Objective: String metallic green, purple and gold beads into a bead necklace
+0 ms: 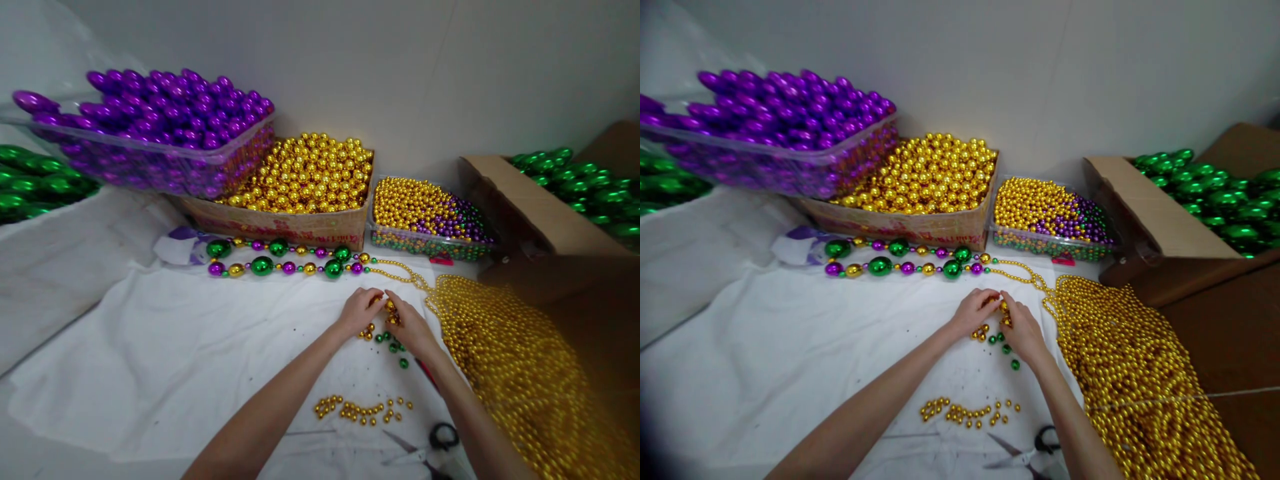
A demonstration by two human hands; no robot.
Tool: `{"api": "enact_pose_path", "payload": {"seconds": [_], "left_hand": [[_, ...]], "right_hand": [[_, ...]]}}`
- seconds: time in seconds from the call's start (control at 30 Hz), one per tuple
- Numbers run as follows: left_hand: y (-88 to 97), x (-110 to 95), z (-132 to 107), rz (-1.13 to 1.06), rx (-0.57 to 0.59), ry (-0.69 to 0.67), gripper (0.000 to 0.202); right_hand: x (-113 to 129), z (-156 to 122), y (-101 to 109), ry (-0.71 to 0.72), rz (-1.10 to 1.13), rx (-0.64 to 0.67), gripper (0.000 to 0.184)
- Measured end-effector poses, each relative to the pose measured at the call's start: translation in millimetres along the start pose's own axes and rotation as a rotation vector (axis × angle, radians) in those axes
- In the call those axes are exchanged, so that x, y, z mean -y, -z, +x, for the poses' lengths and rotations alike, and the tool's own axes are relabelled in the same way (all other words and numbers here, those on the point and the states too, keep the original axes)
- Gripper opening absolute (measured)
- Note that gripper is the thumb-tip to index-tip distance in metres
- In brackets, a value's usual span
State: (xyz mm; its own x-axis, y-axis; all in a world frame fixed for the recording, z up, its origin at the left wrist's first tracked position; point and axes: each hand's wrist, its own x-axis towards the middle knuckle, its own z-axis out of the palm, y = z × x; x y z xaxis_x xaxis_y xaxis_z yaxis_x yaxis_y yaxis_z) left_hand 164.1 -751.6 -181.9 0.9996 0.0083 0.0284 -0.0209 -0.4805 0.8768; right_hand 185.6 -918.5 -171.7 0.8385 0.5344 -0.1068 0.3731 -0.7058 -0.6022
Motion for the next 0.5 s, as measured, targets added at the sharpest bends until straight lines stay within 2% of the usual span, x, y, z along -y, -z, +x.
{"api": "enact_pose_path", "payload": {"seconds": [0.33, 0.5], "left_hand": [[4.5, 24.7, 8.4, -0.36, 0.059, 0.15, 0.067], [10.8, 16.8, -1.0, -0.412, 0.014, 0.175, 0.073]], "right_hand": [[12.3, 12.4, 11.2, -0.035, -0.283, 0.124, 0.083], [18.8, 9.4, 7.6, 0.038, -0.323, 0.071, 0.066]]}}
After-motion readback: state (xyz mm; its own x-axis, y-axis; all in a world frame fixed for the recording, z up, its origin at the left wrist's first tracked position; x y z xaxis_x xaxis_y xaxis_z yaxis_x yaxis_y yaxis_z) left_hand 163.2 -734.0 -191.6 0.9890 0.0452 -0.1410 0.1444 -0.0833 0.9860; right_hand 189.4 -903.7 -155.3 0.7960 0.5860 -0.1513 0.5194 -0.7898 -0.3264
